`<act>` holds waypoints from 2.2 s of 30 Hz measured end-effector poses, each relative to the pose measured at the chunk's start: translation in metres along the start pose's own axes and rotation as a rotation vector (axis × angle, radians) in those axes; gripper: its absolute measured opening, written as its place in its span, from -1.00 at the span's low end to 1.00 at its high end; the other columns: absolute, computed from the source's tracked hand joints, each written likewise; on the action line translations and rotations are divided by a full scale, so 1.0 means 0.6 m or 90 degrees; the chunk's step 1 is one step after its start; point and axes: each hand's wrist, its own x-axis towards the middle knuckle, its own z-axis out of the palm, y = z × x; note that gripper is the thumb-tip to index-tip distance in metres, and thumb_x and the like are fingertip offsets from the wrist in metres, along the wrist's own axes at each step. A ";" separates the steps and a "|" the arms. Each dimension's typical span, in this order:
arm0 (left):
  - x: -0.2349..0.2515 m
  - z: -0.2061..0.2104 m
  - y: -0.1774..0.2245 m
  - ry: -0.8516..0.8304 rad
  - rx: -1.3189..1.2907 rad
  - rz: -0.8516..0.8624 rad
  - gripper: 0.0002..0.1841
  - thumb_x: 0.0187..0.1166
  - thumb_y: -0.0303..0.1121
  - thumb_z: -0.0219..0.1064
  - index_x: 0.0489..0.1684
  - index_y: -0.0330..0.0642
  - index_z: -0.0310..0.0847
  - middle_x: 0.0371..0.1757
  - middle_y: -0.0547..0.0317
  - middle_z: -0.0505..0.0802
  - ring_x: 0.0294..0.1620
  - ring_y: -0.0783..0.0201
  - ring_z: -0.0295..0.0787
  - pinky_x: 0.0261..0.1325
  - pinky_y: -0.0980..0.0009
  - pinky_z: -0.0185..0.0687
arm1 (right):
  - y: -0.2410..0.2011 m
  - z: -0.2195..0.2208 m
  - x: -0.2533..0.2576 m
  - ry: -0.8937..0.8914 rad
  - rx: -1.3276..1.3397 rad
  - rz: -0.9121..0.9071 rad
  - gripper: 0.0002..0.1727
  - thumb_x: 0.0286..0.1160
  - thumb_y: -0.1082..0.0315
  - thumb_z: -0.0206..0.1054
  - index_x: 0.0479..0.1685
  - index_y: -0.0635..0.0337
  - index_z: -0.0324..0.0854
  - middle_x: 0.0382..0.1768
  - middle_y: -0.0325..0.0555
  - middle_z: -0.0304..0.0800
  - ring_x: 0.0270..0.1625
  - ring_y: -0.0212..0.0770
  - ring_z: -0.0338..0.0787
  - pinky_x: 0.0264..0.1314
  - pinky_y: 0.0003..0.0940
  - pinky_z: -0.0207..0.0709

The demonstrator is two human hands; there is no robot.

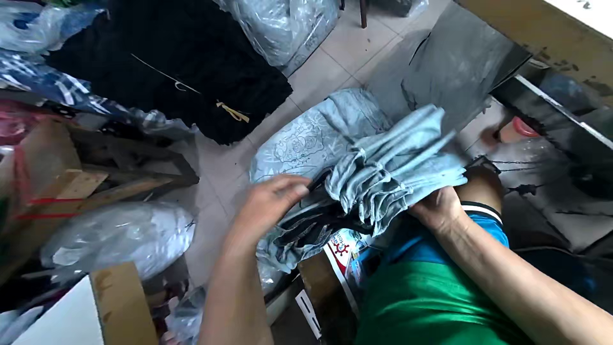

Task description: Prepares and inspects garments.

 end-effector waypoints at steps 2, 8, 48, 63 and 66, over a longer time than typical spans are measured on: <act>0.039 0.003 -0.024 0.150 -0.061 -0.019 -0.54 0.85 -0.15 -0.02 0.23 -0.31 0.71 0.33 -0.08 0.80 0.43 0.07 0.67 0.54 -0.01 0.45 | 0.005 0.002 -0.015 -0.009 -0.015 0.008 -0.49 0.89 -0.06 -0.33 -0.04 -0.06 0.54 -0.28 -0.25 0.81 -0.20 -0.33 0.84 -0.15 -0.31 0.76; 0.081 0.131 0.074 -0.045 -0.041 0.085 -0.59 0.86 -0.36 -0.01 0.54 -0.36 0.50 0.52 -0.24 0.66 0.57 -0.08 0.56 0.65 -0.06 0.34 | 0.015 -0.026 -0.043 -0.217 -0.123 -0.034 -0.69 0.47 0.33 -0.03 -0.20 -0.05 0.69 -0.14 -0.22 0.87 0.01 -0.27 0.85 0.13 -0.20 0.72; -0.108 0.135 0.006 0.523 -1.167 -0.498 -0.10 0.55 0.57 -0.42 0.52 0.09 0.34 0.22 -0.06 0.76 0.17 -0.08 0.77 0.03 -0.20 0.71 | -0.011 0.017 -0.011 -0.001 -0.531 -0.213 -0.75 0.63 0.43 0.30 0.20 0.26 0.51 -0.25 -0.18 0.79 -0.25 -0.40 0.83 -0.20 -0.42 0.76; -0.014 -0.151 0.090 0.707 -0.802 -0.017 -0.80 0.83 -0.29 0.09 0.22 -0.10 0.49 -0.09 0.23 0.78 -0.08 0.35 0.77 -0.01 0.31 0.77 | -0.131 0.371 -0.086 -0.293 -0.526 -0.459 -0.66 0.56 0.42 0.35 0.28 0.14 0.49 -0.04 -0.23 0.74 -0.01 -0.41 0.79 0.05 -0.38 0.74; -0.069 -0.178 0.129 0.755 -0.709 0.163 -0.80 0.88 -0.28 -0.04 0.14 0.01 0.52 -0.11 0.37 0.82 -0.01 0.45 0.80 0.11 0.37 0.77 | -0.152 0.382 -0.155 -0.388 -0.427 -0.570 -0.78 0.56 0.46 0.34 0.09 0.03 0.52 -0.17 -0.42 0.79 -0.08 -0.52 0.82 0.03 -0.51 0.76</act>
